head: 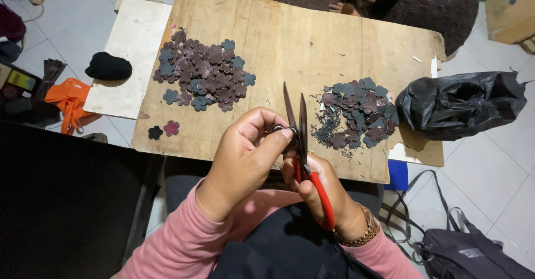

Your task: The person sits at a workbench holding red-handled shears and trims excess material from the edges of small flower-shaped leather pieces one at a time, placing trimmed pieces on a pile and letting scraps fall onto the table.

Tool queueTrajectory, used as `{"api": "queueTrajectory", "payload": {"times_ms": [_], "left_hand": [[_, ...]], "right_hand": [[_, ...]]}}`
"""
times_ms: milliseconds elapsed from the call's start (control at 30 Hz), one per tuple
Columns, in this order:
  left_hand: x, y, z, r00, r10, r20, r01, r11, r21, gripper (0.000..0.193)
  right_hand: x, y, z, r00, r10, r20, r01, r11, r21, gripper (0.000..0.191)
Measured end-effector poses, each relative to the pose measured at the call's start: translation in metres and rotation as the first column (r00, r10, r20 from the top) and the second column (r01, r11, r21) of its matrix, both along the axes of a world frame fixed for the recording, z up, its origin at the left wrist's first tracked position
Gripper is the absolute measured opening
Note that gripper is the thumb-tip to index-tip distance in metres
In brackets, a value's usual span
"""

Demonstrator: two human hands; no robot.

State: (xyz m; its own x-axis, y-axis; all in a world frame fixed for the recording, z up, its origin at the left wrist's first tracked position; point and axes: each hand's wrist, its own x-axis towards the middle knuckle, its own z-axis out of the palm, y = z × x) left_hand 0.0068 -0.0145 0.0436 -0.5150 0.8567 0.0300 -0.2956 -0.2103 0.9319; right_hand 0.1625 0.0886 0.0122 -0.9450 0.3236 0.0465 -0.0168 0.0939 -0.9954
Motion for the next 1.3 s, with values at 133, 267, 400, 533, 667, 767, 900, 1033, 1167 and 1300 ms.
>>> {"api": "queueTrajectory", "payload": {"times_ms": [133,267,400,533,667,767,900,1033,1167,1300], "left_hand": [[0.000,0.000,0.001,0.999,-0.020,0.046,0.019,1.000,0.011,0.006],[0.000,0.000,0.003,0.998,-0.016,0.068,0.018,0.999,-0.028,0.007],[0.000,0.001,0.004,0.997,-0.011,0.075,0.015,0.999,-0.043,0.007],[-0.001,0.000,0.002,0.998,-0.016,0.068,0.017,1.000,-0.022,0.007],[-0.002,0.000,0.000,0.997,-0.020,0.079,0.018,1.000,0.020,0.007],[-0.003,0.000,-0.002,0.994,-0.021,0.106,0.019,1.000,0.021,0.007],[-0.004,0.000,-0.004,0.999,0.007,0.041,-0.008,1.000,0.025,0.010],[-0.005,0.000,-0.006,0.999,0.039,-0.024,-0.039,0.999,0.001,0.011],[-0.006,0.000,-0.006,0.999,0.045,-0.026,-0.045,0.999,0.003,0.010],[-0.004,0.002,-0.002,0.999,0.044,-0.006,-0.044,0.999,-0.004,0.010]], "right_hand": [[-0.001,-0.001,-0.002,1.000,-0.008,-0.003,0.008,1.000,-0.020,0.082],[0.000,-0.003,-0.003,1.000,-0.018,-0.002,0.018,0.998,-0.061,0.083],[-0.001,-0.003,-0.005,1.000,-0.026,-0.010,0.025,0.996,-0.080,0.083],[0.000,-0.003,-0.008,0.999,-0.028,-0.018,0.026,0.994,-0.111,0.082],[0.001,-0.003,-0.013,0.999,-0.022,-0.034,0.015,0.984,-0.178,0.078],[0.002,-0.003,-0.017,0.999,-0.035,-0.017,0.031,0.976,-0.214,0.078],[0.003,0.000,-0.019,0.999,-0.052,0.000,0.051,0.987,-0.152,0.068],[0.002,0.001,-0.016,0.996,-0.086,-0.023,0.082,0.987,-0.136,0.070],[0.002,0.000,-0.012,0.997,-0.078,-0.014,0.076,0.990,-0.120,0.074],[0.000,-0.002,-0.008,1.000,-0.018,-0.025,0.016,0.997,-0.075,0.081]]}}
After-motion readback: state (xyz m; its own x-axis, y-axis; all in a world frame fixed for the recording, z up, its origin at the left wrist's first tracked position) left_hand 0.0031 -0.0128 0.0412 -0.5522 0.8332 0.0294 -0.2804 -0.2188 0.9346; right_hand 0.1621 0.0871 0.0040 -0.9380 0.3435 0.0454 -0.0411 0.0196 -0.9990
